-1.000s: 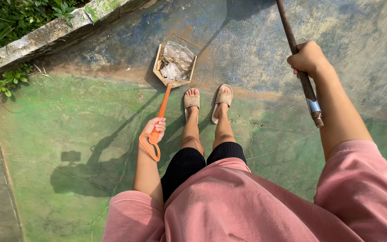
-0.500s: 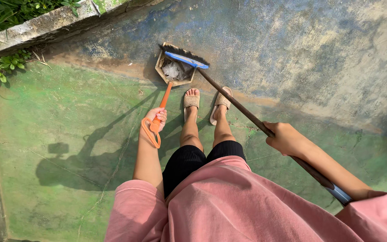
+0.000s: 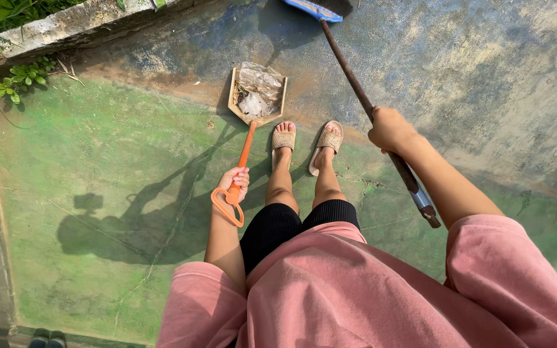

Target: The person sweeps debris into a dustpan with a broom along an outdoor walkway, opens a metal gate, and sweeps the path ahead.

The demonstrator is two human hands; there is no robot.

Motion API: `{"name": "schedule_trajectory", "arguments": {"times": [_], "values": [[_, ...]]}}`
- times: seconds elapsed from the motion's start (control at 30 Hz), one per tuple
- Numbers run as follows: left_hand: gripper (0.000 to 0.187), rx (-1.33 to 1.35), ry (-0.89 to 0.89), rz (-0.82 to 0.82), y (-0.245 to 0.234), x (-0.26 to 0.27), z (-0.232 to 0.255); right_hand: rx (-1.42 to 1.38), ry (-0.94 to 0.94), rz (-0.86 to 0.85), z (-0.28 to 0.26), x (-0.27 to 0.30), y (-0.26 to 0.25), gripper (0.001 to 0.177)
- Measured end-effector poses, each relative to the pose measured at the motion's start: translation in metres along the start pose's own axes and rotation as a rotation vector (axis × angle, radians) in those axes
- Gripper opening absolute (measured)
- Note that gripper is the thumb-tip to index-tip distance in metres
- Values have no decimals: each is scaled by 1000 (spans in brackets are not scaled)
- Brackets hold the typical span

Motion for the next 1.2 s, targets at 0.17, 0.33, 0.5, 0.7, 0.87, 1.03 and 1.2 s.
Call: {"name": "schedule_trajectory", "arguments": {"times": [0.17, 0.33, 0.5, 0.7, 0.87, 1.03, 1.2], "values": [[13, 40, 4, -9, -6, -10, 7, 110, -74, -148, 8, 44, 62, 43], [15, 56, -25, -56, -8, 2, 10, -21, -98, -193, 24, 123, 51, 61], [29, 166, -2, -155, -18, 44, 4, -247, 7, -185, 48, 169, 27, 47], [38, 328, 48, -358, -20, 138, -4, -978, -42, -269, 62, 147, 44, 48], [45, 384, 159, -458, -21, 221, -4, -1192, -122, -439, 44, 110, 93, 44], [44, 370, 250, -481, -17, 267, 6, -1159, -154, -702, -22, 36, 183, 43], [42, 365, 289, -505, -12, 285, 22, -1096, -232, -649, -112, -48, 255, 29]]}}
Point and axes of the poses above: each hand's wrist, its own x-axis away from the middle knuckle, its own y-axis out of the palm, z = x × y, the point moved 7 cm from there along -x, towards the middle knuckle, and after that the axes turned 8 degrees about -z, right-handed, at the moved point
